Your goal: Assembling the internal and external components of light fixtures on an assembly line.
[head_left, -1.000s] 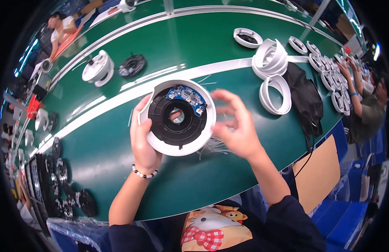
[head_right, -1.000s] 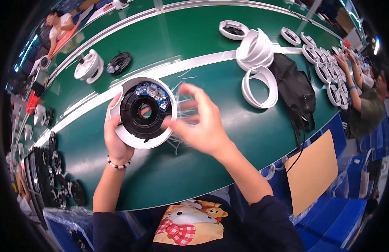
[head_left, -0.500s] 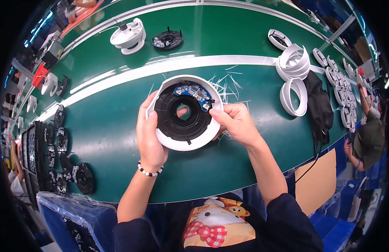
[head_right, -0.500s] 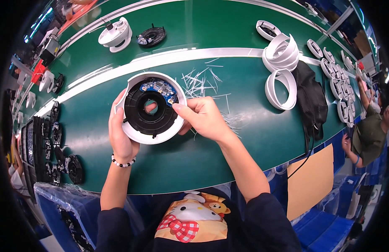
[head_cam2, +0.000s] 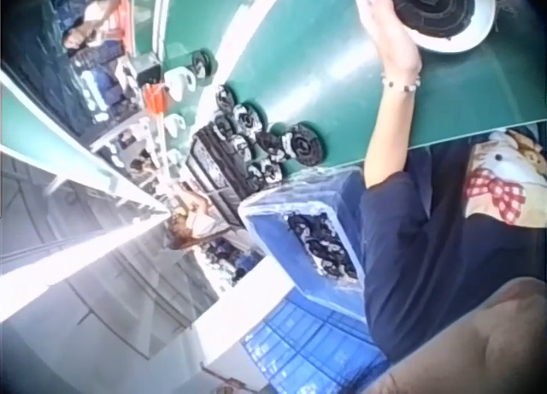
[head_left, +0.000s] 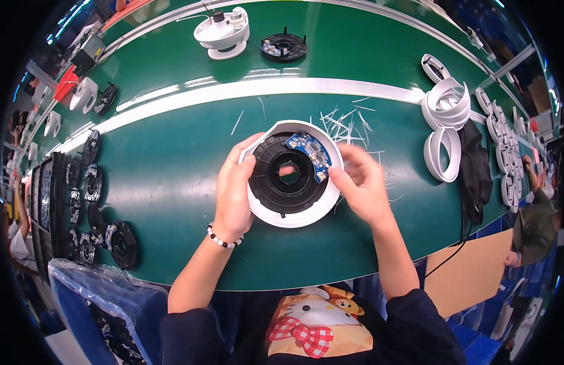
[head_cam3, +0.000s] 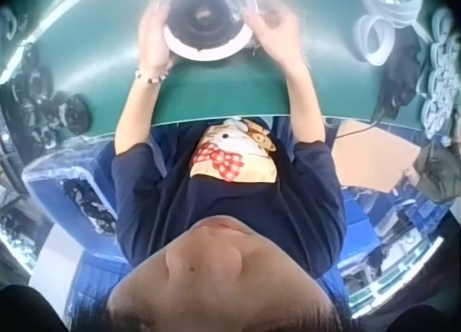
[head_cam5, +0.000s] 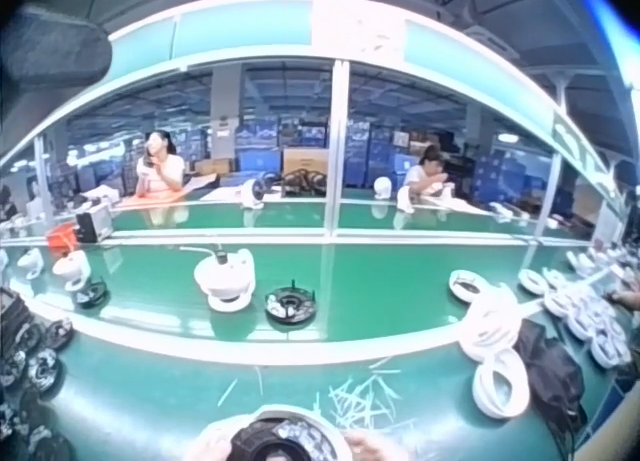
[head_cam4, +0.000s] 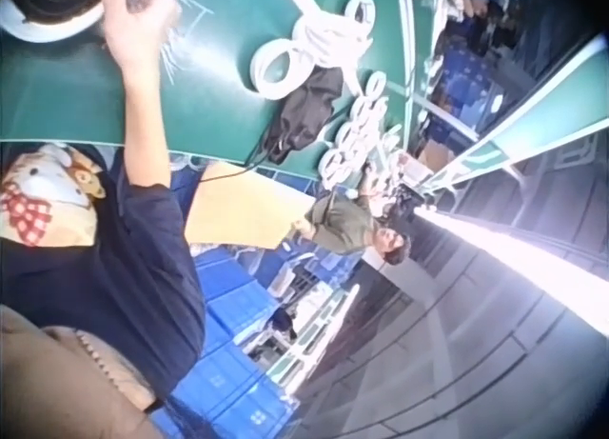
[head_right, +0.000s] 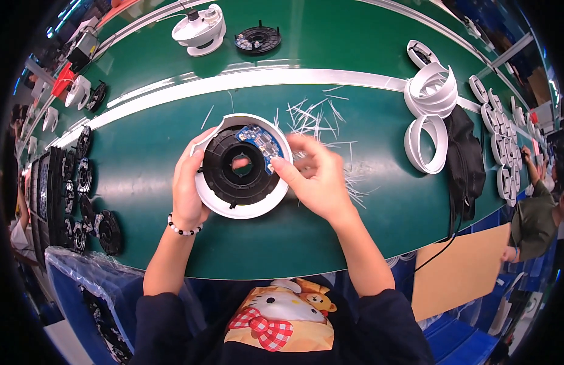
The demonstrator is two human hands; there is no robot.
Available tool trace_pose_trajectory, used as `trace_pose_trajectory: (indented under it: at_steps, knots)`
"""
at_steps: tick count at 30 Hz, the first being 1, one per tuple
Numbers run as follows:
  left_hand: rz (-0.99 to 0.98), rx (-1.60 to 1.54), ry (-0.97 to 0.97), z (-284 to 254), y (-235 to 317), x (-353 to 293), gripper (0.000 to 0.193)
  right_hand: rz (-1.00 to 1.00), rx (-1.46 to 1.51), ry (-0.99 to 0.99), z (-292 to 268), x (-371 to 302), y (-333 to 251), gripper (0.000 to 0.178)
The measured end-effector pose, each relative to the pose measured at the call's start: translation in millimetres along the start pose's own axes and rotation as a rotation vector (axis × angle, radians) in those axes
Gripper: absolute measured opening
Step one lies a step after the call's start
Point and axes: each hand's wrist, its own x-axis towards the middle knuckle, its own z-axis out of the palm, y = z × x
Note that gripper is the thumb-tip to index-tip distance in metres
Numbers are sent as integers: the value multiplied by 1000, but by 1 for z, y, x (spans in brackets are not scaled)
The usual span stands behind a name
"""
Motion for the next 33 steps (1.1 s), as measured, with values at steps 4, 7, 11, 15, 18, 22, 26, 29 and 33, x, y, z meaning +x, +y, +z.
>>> trace_pose_trajectory:
  at_steps: [4,7,11,15,18,22,26,29,33]
  knots:
    - [-29,15,19,-8,-3,-2,37,-429,-775,-205,10,2,-50,100]
    - [-35,11,-3,-6,-5,-4,37,-422,-905,-379,30,2,-56,105]
    - [-156,-182,-111,-13,-8,-4,52,-449,-841,-343,36,4,-49,104]
    - [-286,-624,-204,-20,-18,-7,67,-495,-718,-288,46,0,-40,110]
    - [-272,-671,-241,-26,-22,-7,66,-514,-753,-260,50,-1,-36,111]
    - [-236,-546,-244,-28,-18,-5,60,-470,-760,-236,54,2,-30,113]
    - [-267,-576,-193,-24,-14,-6,52,-560,-750,-194,57,3,-28,112]
    - [-264,-472,-192,-23,-11,-5,50,-554,-733,-186,57,2,-25,112]
    - [-207,-306,-212,-29,-16,-2,51,-538,-686,-206,52,1,-22,111]
